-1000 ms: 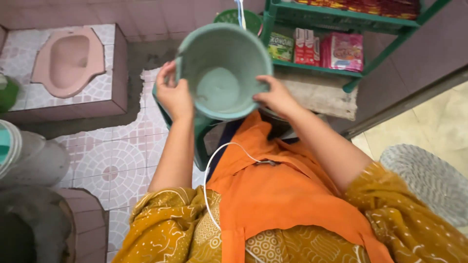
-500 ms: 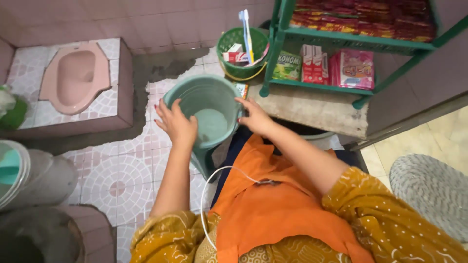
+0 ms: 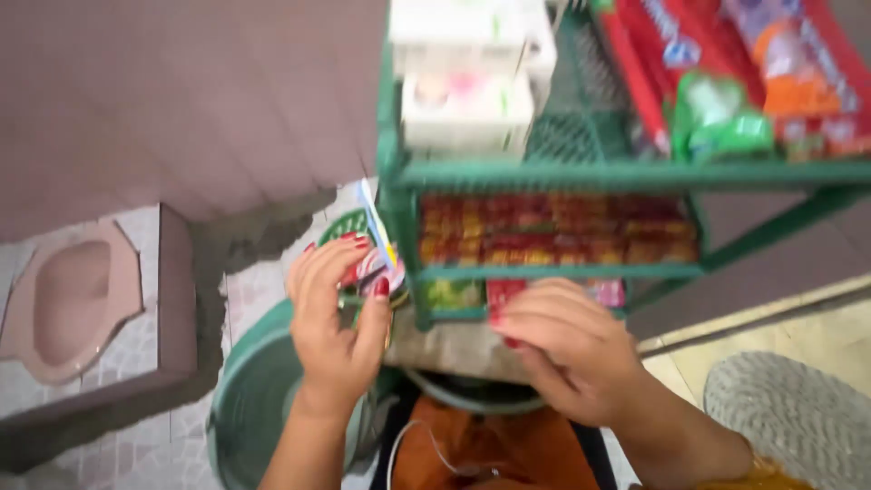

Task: The person organizes various toiletry items, including soap boxes, toothpaste tubes, and small packets, on a multi-tiered green plastic shelf in a bathroom.

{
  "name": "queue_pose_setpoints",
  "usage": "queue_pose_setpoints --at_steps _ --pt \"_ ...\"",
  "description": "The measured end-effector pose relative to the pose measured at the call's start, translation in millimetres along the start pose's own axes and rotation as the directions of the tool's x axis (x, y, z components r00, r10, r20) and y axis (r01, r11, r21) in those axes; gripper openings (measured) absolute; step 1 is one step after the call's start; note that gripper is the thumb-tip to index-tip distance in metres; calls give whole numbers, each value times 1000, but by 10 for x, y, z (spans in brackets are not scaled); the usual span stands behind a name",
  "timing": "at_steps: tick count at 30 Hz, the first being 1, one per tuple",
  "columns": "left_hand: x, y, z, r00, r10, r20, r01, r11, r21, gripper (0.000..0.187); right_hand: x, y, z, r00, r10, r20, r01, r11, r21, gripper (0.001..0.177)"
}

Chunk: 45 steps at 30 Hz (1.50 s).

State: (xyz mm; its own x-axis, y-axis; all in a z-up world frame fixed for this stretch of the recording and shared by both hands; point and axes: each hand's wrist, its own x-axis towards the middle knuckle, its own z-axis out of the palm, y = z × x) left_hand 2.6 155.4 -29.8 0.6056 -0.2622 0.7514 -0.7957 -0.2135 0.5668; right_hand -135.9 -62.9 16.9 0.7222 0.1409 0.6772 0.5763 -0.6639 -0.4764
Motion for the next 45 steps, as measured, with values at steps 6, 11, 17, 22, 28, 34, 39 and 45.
queue_pose_setpoints --at_steps 6,11,17,22,28,34,39,45 --pt "1021 307 192 999 42 -14 -42 998 46 43 503 184 -349 943 48 -330 -117 974 -194 23" --pt "1522 522 174 973 -10 229 3 999 31 43 968 196 -550 966 156 -204 -228 885 -407 25" --pt "1765 505 112 872 45 488 -96 992 79 47 1027 227 -516 944 323 -60 -305 791 -530 18" --pt "1838 448 5 775 82 627 -175 981 89 51 1003 166 -438 937 332 -110 -332 750 -572 17" --pt "1891 409 14 729 101 677 -237 965 111 48 989 152 -395 934 335 -127 -339 715 -612 17" --pt "2024 511 48 713 29 700 -188 970 151 41 1046 154 -460 924 373 -86 -348 726 -593 18" --pt "2313 636 271 866 -121 485 -39 951 306 35 1079 212 -555 862 504 49 -387 718 -579 22" --pt "2835 684 952 742 -534 404 134 710 691 91 1103 317 -836 808 484 337 -359 857 -369 42"
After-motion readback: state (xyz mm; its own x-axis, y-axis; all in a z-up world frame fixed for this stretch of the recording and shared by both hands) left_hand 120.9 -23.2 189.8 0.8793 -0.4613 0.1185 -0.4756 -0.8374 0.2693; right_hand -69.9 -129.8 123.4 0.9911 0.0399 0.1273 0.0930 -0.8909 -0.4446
